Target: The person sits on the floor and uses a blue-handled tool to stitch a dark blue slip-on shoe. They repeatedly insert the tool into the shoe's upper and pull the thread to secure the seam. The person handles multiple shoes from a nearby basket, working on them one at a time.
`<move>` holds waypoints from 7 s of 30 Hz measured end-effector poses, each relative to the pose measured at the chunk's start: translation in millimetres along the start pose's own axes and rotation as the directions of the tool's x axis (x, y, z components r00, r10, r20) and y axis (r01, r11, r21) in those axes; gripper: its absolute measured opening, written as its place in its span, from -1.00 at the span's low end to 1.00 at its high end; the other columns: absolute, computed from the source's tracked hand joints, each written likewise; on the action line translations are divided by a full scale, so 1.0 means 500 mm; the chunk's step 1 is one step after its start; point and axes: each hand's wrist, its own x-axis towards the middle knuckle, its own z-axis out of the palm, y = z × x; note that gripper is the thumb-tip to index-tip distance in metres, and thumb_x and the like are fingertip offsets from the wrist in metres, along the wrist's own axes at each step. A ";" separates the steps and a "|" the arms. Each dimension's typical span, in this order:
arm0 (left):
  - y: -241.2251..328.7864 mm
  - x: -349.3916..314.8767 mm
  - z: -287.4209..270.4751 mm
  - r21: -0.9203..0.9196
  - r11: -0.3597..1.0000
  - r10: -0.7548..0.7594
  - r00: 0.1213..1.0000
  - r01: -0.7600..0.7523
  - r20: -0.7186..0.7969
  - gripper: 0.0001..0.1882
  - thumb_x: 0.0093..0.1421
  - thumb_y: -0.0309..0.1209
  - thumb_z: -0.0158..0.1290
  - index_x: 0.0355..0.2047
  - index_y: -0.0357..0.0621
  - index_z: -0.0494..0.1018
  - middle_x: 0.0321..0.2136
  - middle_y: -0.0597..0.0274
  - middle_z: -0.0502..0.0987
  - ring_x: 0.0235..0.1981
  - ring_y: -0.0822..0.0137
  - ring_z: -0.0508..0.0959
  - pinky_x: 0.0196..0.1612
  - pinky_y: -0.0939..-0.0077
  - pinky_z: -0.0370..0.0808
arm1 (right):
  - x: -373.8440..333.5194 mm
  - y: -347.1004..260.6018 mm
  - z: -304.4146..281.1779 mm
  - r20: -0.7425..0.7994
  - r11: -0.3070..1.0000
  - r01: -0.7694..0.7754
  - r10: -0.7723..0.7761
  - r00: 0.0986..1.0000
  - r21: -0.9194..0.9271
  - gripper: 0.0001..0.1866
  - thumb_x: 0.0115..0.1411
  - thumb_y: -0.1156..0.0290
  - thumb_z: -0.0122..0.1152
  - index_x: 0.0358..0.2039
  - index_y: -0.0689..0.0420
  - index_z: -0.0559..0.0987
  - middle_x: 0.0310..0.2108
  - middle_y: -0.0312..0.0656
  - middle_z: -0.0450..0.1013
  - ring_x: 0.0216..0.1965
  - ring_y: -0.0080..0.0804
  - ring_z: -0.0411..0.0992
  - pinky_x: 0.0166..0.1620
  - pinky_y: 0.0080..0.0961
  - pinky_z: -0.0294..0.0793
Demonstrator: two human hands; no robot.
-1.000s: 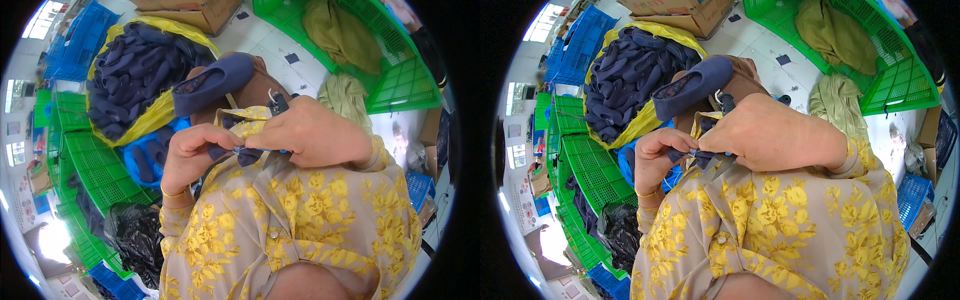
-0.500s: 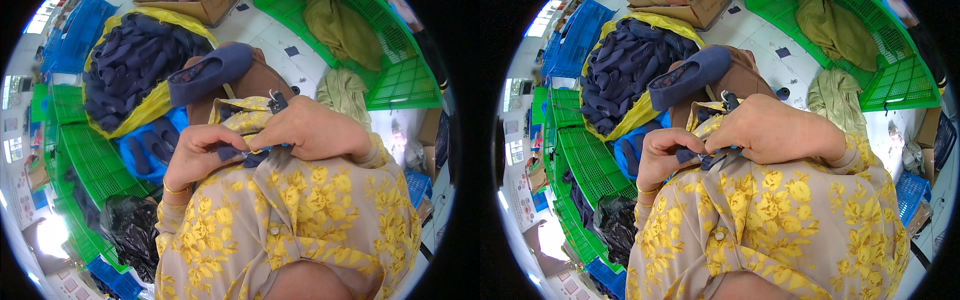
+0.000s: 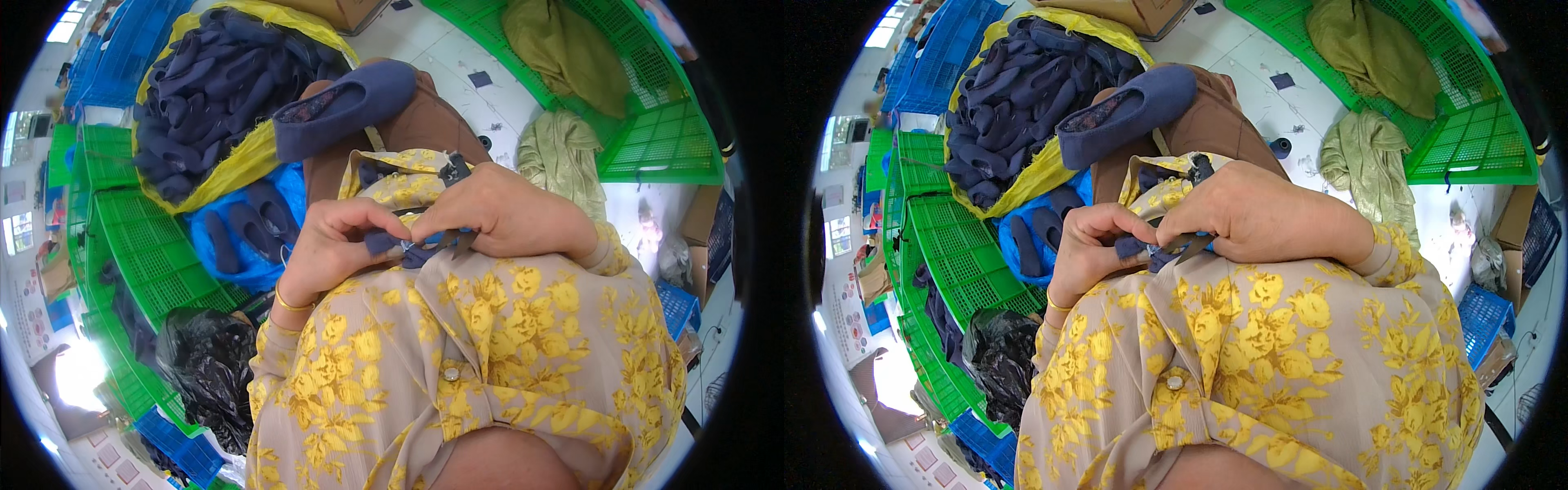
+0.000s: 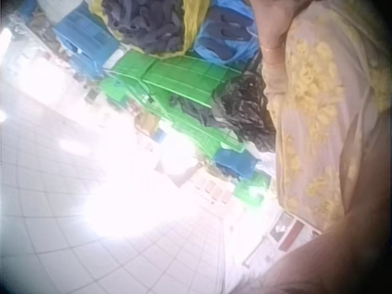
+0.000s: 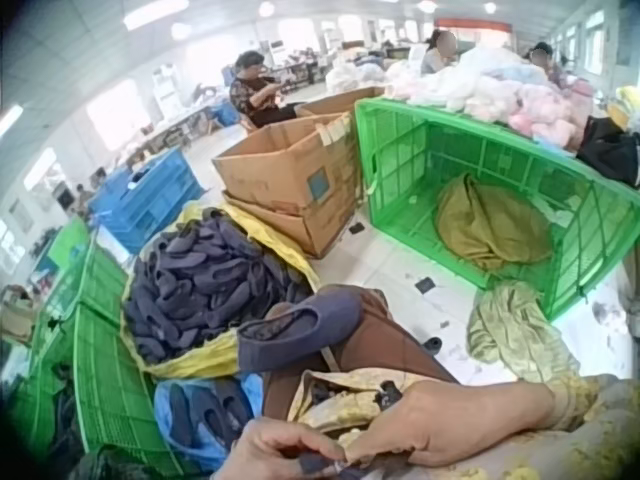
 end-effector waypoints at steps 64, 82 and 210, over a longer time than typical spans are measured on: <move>-0.046 0.053 0.018 -0.178 0.980 -0.113 0.983 0.086 -0.147 -0.80 0.29 -0.49 0.06 -0.11 -0.29 0.45 -0.40 0.15 0.61 -0.49 0.52 0.58 -0.41 0.70 0.54 | 0.014 0.068 0.046 -0.433 0.992 -0.076 0.024 0.901 -0.101 -0.67 -0.01 0.57 0.18 -0.17 0.09 0.50 -0.26 -0.18 0.45 -0.38 -0.19 0.48 -0.31 -0.43 0.46; -0.045 0.064 0.010 -0.012 0.991 -0.130 0.958 0.131 -0.257 -0.82 0.32 -0.46 0.01 -0.13 -0.28 0.49 -0.50 0.30 0.55 -0.55 0.61 0.50 -0.50 0.75 0.44 | -0.037 0.068 -0.104 -0.584 0.478 0.376 0.424 0.693 0.794 -0.84 0.36 0.41 -0.02 -0.11 0.15 0.43 -0.59 -0.42 0.26 -0.68 -0.77 0.09 -0.62 -0.77 0.02; -0.125 0.226 -0.041 -0.569 0.821 -0.168 0.971 0.044 -0.168 -0.82 0.28 -0.53 0.03 -0.12 -0.24 0.49 -0.15 0.26 0.57 -0.10 0.43 0.51 0.08 0.48 0.37 | 0.038 0.226 0.119 -0.487 0.819 -0.431 0.573 0.659 0.380 -0.69 0.03 0.62 0.08 -0.18 0.06 0.48 -0.40 -0.01 0.51 -0.35 0.05 0.50 -0.30 -0.14 0.45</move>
